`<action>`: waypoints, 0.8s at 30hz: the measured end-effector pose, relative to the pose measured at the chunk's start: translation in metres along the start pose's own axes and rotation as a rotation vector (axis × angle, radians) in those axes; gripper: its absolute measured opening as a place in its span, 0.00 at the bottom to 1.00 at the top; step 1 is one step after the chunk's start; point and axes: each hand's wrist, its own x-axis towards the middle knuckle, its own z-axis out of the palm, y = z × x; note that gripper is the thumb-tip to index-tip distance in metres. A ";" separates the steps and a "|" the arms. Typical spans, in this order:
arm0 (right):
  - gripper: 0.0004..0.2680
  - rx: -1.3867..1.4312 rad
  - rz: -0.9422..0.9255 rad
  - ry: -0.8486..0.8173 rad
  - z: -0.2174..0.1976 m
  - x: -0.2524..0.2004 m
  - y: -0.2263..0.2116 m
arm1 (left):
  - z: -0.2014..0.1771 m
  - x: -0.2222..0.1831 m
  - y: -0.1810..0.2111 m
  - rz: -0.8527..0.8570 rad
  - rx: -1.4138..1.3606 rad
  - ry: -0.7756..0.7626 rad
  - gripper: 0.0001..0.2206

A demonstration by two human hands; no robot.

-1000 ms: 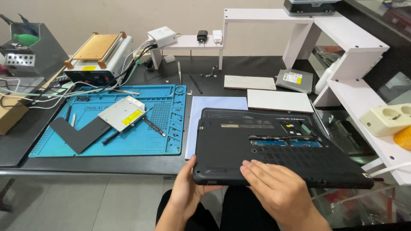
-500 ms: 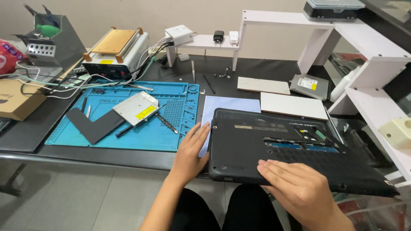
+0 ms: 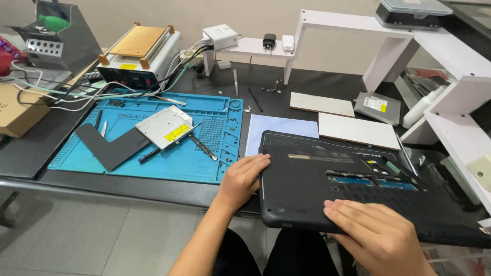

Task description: The person works on a disassembled laptop at a repair bench, handling the exposed motherboard and internal components, then aligns the bottom cover onto the chassis and presses along its edges to seat it. They reattach a side component near the optical drive bay and continue pressing the cover into place.

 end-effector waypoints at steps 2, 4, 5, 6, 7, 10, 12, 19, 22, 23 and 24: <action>0.16 -0.062 0.023 0.024 0.008 -0.014 0.007 | 0.000 0.000 0.002 -0.003 -0.007 -0.017 0.20; 0.18 -0.125 0.085 0.049 0.018 -0.038 0.018 | 0.001 -0.001 0.002 -0.014 -0.007 -0.017 0.21; 0.20 -0.189 0.146 0.076 0.023 -0.049 0.023 | 0.001 -0.002 0.002 -0.022 -0.006 -0.016 0.22; 0.20 -0.185 0.144 0.075 0.021 -0.056 0.029 | 0.002 -0.002 0.001 -0.025 -0.003 -0.017 0.22; 0.20 -0.224 0.166 0.027 0.020 -0.063 0.035 | 0.002 -0.003 0.001 -0.026 -0.006 -0.013 0.21; 0.21 -0.289 0.101 -0.059 0.018 -0.090 0.064 | 0.001 -0.004 0.001 -0.019 -0.011 -0.009 0.20; 0.21 -0.323 0.020 -0.097 0.016 -0.110 0.077 | 0.002 -0.003 0.001 -0.007 -0.019 -0.007 0.19; 0.23 -0.294 0.023 -0.065 0.026 -0.140 0.095 | -0.002 -0.002 0.004 0.022 0.061 -0.028 0.19; 0.22 -0.305 -0.017 -0.040 0.023 -0.135 0.092 | -0.006 0.000 0.007 0.047 0.065 -0.045 0.17; 0.21 -0.282 -0.006 -0.033 0.022 -0.133 0.091 | -0.007 0.001 0.008 0.054 0.066 -0.049 0.17; 0.21 -0.284 -0.003 -0.034 0.021 -0.131 0.087 | -0.008 0.002 0.009 0.056 0.063 -0.050 0.17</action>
